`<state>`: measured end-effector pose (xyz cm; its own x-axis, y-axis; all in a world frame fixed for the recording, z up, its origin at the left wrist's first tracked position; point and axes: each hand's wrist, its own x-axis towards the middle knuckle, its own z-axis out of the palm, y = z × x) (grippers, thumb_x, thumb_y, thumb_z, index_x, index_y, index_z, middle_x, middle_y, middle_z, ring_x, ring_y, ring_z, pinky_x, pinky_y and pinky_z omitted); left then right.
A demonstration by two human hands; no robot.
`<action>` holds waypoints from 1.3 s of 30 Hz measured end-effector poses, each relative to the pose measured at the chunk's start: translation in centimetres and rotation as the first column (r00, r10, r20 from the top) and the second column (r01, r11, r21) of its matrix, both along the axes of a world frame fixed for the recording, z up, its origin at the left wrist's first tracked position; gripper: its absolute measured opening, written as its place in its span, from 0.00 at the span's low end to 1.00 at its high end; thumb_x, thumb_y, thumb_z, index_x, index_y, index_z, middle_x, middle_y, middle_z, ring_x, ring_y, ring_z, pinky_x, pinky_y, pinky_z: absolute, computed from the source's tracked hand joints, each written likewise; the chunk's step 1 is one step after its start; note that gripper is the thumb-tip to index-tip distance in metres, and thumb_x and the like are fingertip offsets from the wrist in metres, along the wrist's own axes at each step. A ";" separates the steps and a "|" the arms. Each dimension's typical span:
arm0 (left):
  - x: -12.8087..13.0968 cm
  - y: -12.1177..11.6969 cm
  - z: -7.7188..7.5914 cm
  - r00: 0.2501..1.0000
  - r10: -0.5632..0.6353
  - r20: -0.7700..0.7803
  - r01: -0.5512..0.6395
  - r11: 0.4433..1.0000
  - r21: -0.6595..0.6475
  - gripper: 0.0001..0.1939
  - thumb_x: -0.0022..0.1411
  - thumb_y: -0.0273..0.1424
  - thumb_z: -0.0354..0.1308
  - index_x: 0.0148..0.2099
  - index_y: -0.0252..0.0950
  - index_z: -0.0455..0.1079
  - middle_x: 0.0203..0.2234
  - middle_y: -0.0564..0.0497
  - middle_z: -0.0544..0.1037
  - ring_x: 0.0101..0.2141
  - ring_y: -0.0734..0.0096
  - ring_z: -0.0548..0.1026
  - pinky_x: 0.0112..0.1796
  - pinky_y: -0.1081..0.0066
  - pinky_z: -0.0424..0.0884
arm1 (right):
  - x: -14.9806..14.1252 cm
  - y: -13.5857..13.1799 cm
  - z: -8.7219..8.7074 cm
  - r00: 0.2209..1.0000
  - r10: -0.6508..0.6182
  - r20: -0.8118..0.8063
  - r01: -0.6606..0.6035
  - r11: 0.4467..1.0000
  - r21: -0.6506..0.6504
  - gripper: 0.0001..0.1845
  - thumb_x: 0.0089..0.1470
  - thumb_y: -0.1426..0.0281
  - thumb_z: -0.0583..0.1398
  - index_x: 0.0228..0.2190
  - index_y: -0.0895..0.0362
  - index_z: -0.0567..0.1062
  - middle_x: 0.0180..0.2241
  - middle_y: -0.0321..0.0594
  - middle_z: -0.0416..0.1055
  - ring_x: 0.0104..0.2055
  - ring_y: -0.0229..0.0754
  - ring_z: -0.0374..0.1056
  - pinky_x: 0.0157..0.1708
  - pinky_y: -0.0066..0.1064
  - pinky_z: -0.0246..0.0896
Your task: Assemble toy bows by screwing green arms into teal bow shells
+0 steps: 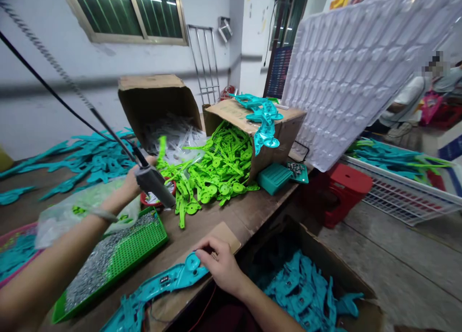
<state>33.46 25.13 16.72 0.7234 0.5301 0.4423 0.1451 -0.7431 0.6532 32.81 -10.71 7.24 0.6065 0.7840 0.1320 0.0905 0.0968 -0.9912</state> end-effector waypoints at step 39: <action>-28.4 -18.1 -4.0 0.795 -0.603 -0.064 0.079 0.207 -0.975 0.12 0.65 0.36 0.54 0.34 0.35 0.73 0.17 0.53 0.77 0.23 0.70 0.76 0.36 0.70 0.68 | -7.7 14.3 9.9 -0.176 0.883 0.436 -0.743 0.171 -0.647 0.06 0.61 0.76 0.59 0.37 0.57 0.76 0.35 0.38 0.72 0.37 0.39 0.68 0.35 0.29 0.60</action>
